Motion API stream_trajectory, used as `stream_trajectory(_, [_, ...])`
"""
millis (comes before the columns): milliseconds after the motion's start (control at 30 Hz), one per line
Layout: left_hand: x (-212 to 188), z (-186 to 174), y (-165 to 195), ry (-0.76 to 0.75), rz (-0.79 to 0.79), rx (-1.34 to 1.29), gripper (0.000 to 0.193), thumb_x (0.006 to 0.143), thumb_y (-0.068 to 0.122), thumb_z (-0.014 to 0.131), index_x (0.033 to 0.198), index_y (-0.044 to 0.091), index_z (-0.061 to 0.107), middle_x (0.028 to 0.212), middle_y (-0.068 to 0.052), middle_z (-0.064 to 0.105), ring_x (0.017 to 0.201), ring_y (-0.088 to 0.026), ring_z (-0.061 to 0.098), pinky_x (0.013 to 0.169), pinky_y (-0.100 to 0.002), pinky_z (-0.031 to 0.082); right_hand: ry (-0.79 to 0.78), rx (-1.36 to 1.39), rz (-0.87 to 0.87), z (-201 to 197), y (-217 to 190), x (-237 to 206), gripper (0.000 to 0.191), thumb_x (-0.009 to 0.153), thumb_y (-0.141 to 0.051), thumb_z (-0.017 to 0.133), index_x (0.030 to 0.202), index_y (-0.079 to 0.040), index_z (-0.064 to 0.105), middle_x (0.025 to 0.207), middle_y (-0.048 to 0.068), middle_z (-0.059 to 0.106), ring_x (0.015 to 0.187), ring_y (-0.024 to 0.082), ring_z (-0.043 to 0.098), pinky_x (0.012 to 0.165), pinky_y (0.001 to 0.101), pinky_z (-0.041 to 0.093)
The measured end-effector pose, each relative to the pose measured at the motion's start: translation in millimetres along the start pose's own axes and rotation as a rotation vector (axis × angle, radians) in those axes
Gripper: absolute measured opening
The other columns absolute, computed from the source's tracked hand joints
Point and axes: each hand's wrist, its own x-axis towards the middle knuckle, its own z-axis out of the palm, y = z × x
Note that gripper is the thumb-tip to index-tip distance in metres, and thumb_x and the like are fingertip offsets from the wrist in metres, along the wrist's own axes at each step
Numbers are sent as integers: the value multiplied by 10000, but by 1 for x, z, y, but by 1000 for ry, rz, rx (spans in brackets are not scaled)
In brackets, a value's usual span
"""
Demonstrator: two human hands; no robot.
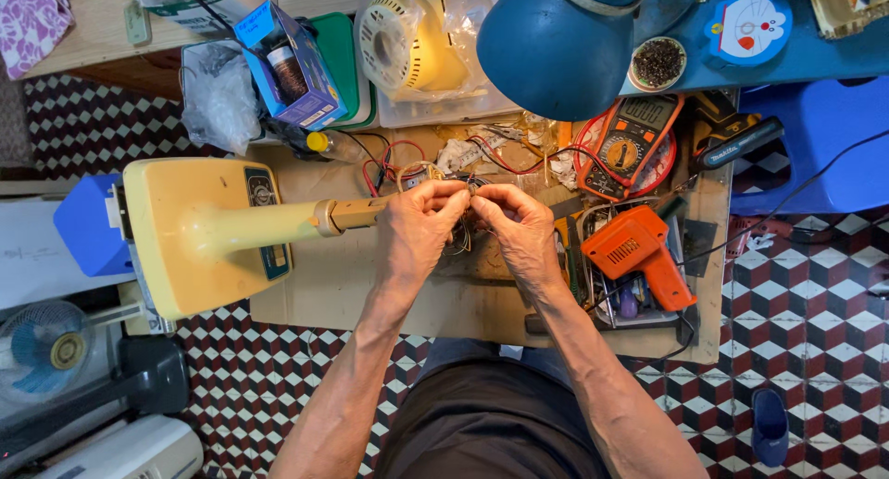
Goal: The person writes on a small blue label with a marker, then sets it aside. They proceed to manipulate several small wires connected to a motor assembly, twisting and arranging them by hand. The person uses pliers to strip or adjust wire ends and continues to organize the wiring on the workbench.
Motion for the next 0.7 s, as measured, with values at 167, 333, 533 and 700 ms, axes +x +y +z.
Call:
stream_trajectory(167, [2,-6,4,-18,5,89,243,893,256,737,1078,110,799,755,-13,774,554,-56,629,503,-235,500,73,-17,-25,9,4,-9,181,968,-128,709,1107,-14,732,947,4,730,856,60,675,774,216,554])
stream_trajectory(333, [3,-4,1,54,178,186,236,890,260,744,1060,110,807,858,-64,804,740,-113,773,640,-267,588,117,28,-48,17,7,-13,192,986,-122,702,1133,0,719,947,7,713,843,61,648,764,216,533])
stream_trajectory(533, [4,-5,0,0,196,192,248,908,264,702,1078,101,779,893,-71,809,775,-150,791,665,-281,605,115,-17,-51,21,-4,-12,190,984,-128,681,1122,0,711,954,4,718,840,63,664,761,217,541])
stream_trajectory(700, [7,-3,0,-2,210,160,239,910,248,719,1063,76,782,888,-83,804,774,-134,786,661,-274,605,93,-25,-49,22,-8,-10,196,992,-138,671,1125,1,709,953,8,720,840,63,663,770,218,543])
